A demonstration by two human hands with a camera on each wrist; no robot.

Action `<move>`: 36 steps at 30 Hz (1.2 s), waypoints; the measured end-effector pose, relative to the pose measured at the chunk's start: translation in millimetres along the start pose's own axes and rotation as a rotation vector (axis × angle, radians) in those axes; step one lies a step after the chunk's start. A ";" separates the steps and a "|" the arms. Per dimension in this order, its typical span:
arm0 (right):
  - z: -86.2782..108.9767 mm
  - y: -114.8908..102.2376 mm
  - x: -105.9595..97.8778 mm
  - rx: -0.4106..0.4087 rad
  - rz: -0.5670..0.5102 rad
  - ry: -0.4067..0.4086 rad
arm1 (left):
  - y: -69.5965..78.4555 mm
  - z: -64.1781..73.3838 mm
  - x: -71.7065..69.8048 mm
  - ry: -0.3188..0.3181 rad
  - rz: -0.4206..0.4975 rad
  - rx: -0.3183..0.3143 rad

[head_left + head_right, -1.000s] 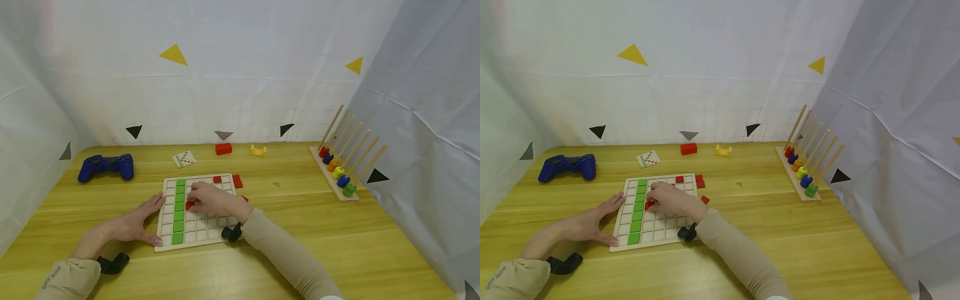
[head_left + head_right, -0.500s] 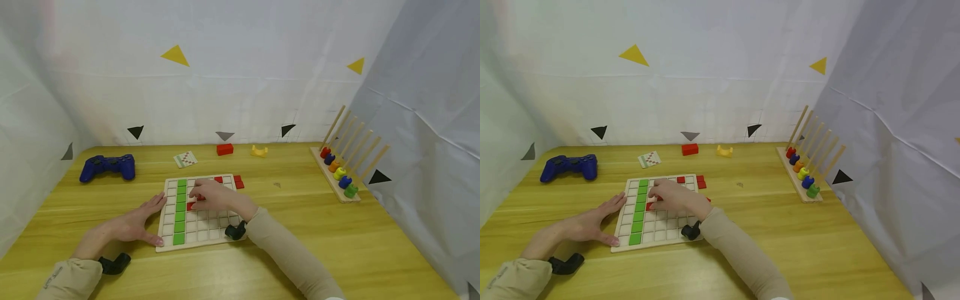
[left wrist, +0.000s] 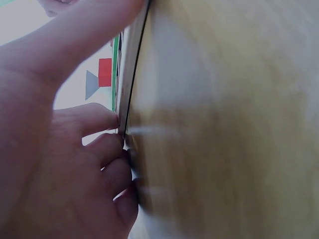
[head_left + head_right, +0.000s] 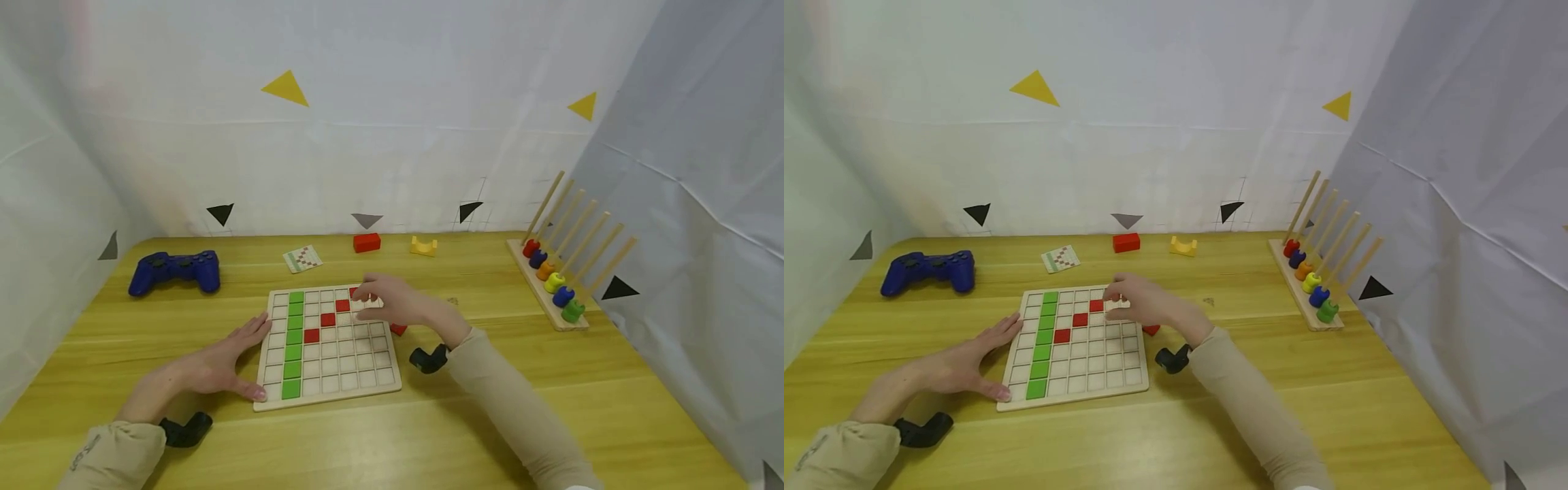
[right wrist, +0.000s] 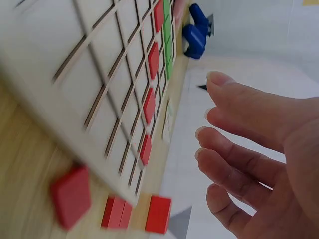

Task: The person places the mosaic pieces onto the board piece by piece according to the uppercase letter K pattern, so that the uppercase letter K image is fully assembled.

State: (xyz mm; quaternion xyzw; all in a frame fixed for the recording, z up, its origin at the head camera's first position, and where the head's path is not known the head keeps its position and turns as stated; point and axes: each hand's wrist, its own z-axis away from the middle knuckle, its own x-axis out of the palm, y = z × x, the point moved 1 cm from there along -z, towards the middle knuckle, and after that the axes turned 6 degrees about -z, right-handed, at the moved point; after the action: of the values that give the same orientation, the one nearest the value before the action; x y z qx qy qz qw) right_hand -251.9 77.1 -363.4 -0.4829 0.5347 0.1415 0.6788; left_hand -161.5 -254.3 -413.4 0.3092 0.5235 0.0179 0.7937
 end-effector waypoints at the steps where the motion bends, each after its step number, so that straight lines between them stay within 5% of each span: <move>1: 3.8 2.6 -1.5 0.011 -0.006 0.005 | 0.2 0.1 0.1 -0.001 0.000 0.000; 13: 45.1 35.0 -16.0 0.075 -0.004 0.067 | 0.1 0.2 1.8 0.003 -0.002 0.013; 19: 58.5 46.0 -16.6 0.144 0.027 0.033 | -0.4 0.3 1.3 0.004 0.000 0.028; 36: 52.5 55.4 6.7 0.178 0.036 -0.033 | -0.3 0.7 1.4 0.010 -0.015 0.018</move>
State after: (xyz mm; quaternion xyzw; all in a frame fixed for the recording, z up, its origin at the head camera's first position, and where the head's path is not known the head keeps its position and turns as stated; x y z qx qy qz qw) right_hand -257.7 144.6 -399.1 -0.4085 0.5427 0.1135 0.7251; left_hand -160.4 -254.3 -414.5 0.3123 0.5297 0.0089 0.7886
